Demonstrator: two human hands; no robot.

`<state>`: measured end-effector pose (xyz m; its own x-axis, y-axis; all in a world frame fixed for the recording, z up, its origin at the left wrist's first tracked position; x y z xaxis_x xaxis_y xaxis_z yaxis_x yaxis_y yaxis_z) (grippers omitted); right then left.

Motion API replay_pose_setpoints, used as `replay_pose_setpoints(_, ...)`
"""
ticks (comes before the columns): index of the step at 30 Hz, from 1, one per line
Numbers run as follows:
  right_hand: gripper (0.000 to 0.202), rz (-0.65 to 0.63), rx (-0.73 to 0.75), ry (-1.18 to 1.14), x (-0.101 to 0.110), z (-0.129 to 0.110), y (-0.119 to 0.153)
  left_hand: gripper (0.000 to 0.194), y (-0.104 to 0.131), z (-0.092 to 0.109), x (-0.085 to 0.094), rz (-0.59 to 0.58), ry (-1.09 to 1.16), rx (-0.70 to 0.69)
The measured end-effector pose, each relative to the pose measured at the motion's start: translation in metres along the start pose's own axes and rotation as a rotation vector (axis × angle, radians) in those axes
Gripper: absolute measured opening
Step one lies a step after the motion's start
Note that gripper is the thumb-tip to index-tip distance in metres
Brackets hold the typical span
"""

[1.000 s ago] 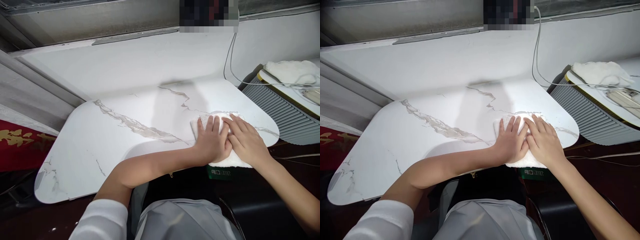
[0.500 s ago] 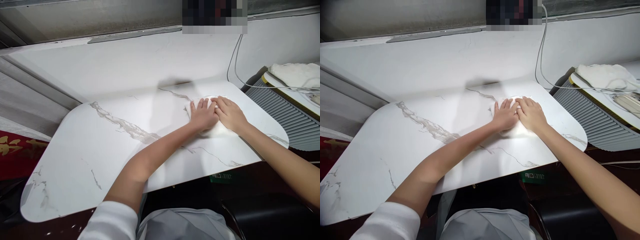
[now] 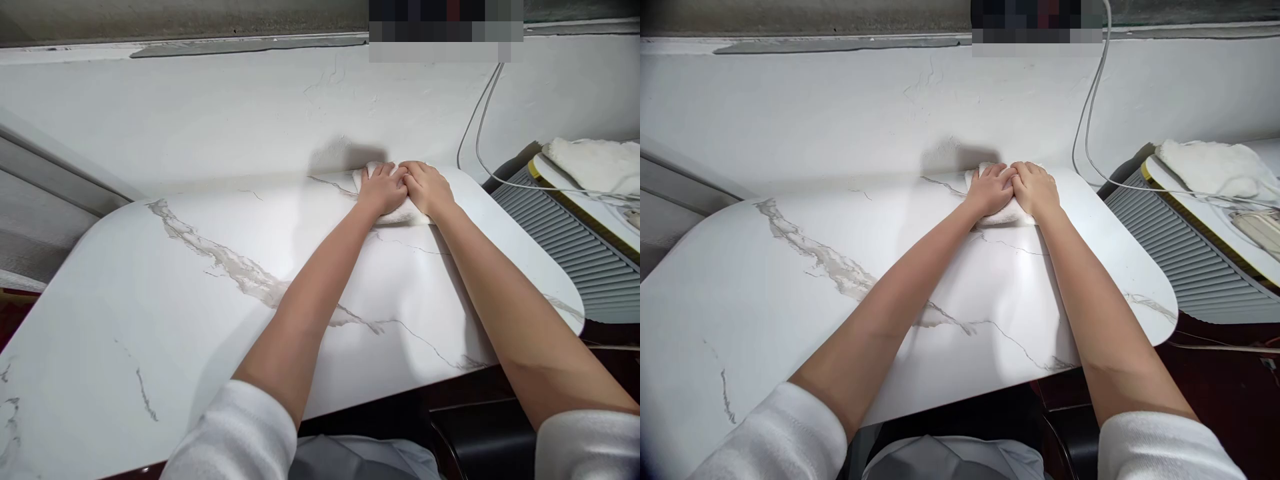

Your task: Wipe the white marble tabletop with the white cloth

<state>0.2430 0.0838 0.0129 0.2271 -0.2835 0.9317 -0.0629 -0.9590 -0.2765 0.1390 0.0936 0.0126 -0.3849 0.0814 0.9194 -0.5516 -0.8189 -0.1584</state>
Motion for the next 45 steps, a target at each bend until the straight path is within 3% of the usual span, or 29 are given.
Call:
replay_pose_setpoints(9,0.047,-0.008,0.031,-0.012,-0.008,0.0,-0.025,0.049,-0.012,-0.012,0.003,0.05,-0.024,0.041)
replay_pose_setpoints(17,0.049,-0.022,0.04,-0.036,0.001,-0.008,-0.002,0.053,0.007,-0.002,0.002,0.016,-0.065,0.065)
replay_pose_setpoints(23,0.047,-0.024,0.055,0.013,0.012,-0.019,0.052,0.054,0.061,0.022,-0.001,-0.026,-0.067,0.064)
replay_pose_setpoints(27,0.048,0.014,0.058,0.05,0.022,-0.026,0.107,0.055,0.11,0.044,-0.001,-0.03,-0.059,0.016)
replay_pose_setpoints(35,0.052,-0.032,0.009,0.083,0.047,-0.055,0.212,0.056,0.206,0.081,0.006,-0.059,-0.08,-0.067)
replay_pose_setpoints(40,0.055,-0.088,-0.004,0.116,0.05,-0.07,0.24,0.056,0.238,0.085,0.012,-0.058,-0.09,-0.092)
replay_pose_setpoints(45,0.054,-0.095,0.0,0.122,0.048,-0.075,0.237,0.056,0.239,0.081,0.013,-0.085,-0.052,-0.093)
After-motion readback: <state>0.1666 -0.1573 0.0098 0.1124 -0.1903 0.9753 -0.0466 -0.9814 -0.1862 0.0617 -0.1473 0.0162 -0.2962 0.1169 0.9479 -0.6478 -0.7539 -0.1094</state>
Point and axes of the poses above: each hand's wrist, its own y-axis away from the middle knuckle, its own x-axis out of the back of the hand, z = x × y, the point moved 6 cm from there along -y, towards the middle knuckle, and after that the axes turned 4 degrees about -x, right-handed, at the moved point
